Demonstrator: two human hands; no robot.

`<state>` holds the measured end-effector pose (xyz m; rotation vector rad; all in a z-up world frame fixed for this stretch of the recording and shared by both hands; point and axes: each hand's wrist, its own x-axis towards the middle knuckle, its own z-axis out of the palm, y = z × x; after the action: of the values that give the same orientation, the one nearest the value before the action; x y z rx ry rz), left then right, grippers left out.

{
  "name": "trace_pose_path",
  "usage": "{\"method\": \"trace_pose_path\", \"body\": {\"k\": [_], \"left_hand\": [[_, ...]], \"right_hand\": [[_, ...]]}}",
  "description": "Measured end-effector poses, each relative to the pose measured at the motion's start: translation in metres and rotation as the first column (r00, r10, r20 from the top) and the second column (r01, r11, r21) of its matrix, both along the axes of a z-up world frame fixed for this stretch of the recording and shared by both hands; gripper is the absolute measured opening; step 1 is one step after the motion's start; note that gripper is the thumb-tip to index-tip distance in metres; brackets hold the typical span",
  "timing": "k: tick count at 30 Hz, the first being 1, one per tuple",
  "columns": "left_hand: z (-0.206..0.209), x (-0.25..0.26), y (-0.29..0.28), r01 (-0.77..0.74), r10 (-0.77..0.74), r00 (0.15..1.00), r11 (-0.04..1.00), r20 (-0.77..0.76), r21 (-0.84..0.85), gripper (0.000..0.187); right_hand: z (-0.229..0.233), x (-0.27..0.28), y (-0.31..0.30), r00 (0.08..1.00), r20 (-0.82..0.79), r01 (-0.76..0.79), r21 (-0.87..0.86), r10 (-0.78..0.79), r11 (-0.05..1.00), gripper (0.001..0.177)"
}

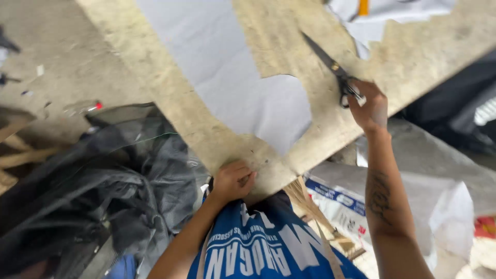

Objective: The person uses shears to cut a piece of light gray fabric on a wooden table. They then use a ruler and a red marker to draw lines on the fabric before cutting along the marked lines. The person handles the fabric and tools throughout the process.

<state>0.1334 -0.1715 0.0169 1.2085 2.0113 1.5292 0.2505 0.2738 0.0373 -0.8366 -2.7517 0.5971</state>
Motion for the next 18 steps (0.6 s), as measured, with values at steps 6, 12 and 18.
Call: {"method": "trace_pose_path", "body": {"k": [6, 12, 18], "left_hand": [[0.019, -0.007, 0.01, 0.006, -0.008, 0.999, 0.998, 0.031, 0.063, 0.035], [0.015, 0.001, 0.013, -0.171, 0.171, 0.985, 0.985, 0.02, 0.019, 0.035], [0.007, 0.039, 0.02, -0.555, 0.557, 0.828, 0.83, 0.064, -0.044, 0.047]], "right_hand": [[0.02, -0.074, 0.068, 0.98, -0.199, 0.0, 0.057, 0.011, 0.998, 0.024], [-0.05, -0.16, 0.205, 0.964, -0.192, 0.186, 0.002, -0.183, 0.982, 0.03], [-0.13, -0.258, 0.279, 0.947, 0.02, 0.321, 0.024, -0.321, 0.947, 0.031]]}}
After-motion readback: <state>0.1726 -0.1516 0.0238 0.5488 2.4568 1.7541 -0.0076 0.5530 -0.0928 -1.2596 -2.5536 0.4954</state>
